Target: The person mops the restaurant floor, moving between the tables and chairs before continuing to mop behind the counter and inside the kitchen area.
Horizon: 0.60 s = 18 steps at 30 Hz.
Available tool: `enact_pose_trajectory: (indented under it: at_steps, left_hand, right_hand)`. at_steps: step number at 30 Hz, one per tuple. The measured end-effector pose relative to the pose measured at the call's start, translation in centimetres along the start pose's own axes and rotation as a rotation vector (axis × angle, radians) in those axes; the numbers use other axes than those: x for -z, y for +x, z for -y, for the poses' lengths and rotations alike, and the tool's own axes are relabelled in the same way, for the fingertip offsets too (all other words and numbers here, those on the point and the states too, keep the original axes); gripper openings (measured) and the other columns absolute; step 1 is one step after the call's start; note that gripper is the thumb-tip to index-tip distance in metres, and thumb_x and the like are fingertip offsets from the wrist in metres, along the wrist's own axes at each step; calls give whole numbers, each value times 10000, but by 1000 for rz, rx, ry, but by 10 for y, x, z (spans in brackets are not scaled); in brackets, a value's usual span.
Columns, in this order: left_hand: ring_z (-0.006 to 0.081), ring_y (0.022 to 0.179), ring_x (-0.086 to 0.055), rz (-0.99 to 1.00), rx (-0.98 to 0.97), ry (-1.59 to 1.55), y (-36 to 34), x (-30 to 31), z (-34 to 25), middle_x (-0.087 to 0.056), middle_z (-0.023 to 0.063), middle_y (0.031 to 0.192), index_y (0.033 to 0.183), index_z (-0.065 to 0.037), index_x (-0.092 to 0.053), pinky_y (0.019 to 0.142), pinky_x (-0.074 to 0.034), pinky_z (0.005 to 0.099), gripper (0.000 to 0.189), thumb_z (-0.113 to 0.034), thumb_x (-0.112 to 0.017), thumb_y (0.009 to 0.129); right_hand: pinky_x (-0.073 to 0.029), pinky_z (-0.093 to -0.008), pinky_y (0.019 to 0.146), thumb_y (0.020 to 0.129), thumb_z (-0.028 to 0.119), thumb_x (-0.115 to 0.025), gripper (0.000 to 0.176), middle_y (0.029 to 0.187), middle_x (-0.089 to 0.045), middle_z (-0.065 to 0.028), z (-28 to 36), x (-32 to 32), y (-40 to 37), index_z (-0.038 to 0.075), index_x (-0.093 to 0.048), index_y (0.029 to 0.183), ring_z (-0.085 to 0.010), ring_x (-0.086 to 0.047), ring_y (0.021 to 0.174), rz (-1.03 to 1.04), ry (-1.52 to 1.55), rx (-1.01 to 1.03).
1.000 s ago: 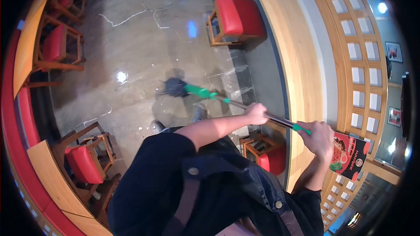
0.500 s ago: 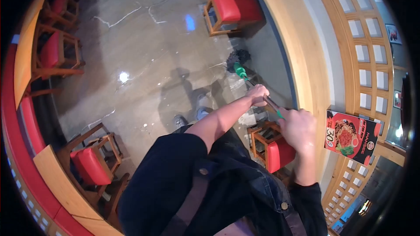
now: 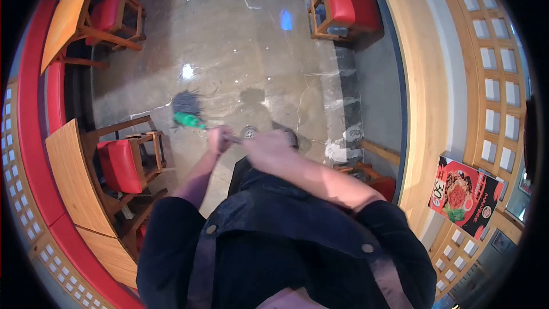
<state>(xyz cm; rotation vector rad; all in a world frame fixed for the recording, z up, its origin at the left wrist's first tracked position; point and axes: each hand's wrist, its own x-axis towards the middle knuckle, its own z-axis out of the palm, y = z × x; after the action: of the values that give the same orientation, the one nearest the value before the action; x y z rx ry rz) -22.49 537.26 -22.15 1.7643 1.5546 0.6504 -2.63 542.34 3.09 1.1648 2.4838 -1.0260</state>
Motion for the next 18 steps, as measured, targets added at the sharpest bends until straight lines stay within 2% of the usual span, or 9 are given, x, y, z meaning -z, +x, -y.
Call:
enact_pose_trajectory:
  at_steps: [1,2,4,7,9,11,13,15,18]
  left_hand:
    - [310,643,-574,-138,-160,190,-8,1,36,-577,109,630,607,-87,-569,587,-463,393,157,-213,-657,577]
    - [292,739,-592,140,276,362,-14,6,68,-598,122,716,704,-103,-628,652,-462,415,189,-257,-672,604]
    - [259,882,-585,-8,365,1006,-22,11,44,-610,134,875,821,-139,-663,768,-430,482,255,-312,-677,634]
    - [225,989,-552,362,496,1003,8,-10,9,-588,124,1016,893,-164,-663,853,-354,559,302,-350,-674,656]
    - [237,919,-581,613,620,722,43,-44,-43,-612,102,962,875,-139,-660,827,-418,489,315,-347,-689,640]
    - [286,753,-603,669,233,560,56,-113,-62,-627,115,837,788,-131,-657,647,-486,383,268,-356,-649,643]
    - [297,737,-598,760,-20,440,76,-162,-167,-613,111,755,731,-128,-647,634,-483,397,259,-359,-643,612]
    - [287,711,-598,438,-459,37,73,-221,-237,-581,126,677,727,-113,-656,608,-481,405,272,-340,-638,577]
    - [324,690,-599,707,-250,-72,87,-258,-381,-603,153,684,683,-78,-650,686,-498,389,225,-281,-599,599]
  right_hand:
    - [-480,-396,647,751,95,-476,199,806,-620,-170,6,-25,21,71,-622,884,-279,-618,790,70,21,-73]
    - [-481,-393,664,770,115,-461,203,820,-621,-170,4,-60,44,75,-620,890,-280,-617,804,31,29,-26]
    - [-481,-389,680,789,136,-447,209,834,-621,-170,-7,-109,68,79,-617,896,-281,-616,818,0,37,10]
    - [-478,-398,680,807,185,-436,229,846,-630,-134,-37,-130,50,102,-599,946,-285,-614,824,21,24,-139]
    - [-480,-397,682,801,209,-449,223,839,-634,-98,-78,-101,-14,160,-594,963,-281,-615,809,37,69,-285]
    - [-483,-385,706,807,274,-464,242,842,-632,-68,-128,-65,-84,265,-589,1014,-263,-614,796,41,74,-424]
    - [-472,-378,731,815,331,-500,322,852,-621,-99,-147,-8,-169,322,-543,1134,-265,-597,841,60,-53,-613]
    - [-467,-378,723,751,310,-601,312,864,-621,-107,-147,44,-241,296,-600,1062,-270,-590,845,44,-118,-798]
    - [-484,-381,619,705,267,-633,264,693,-618,-104,-120,98,-318,262,-649,969,-290,-604,662,-147,-369,-963]
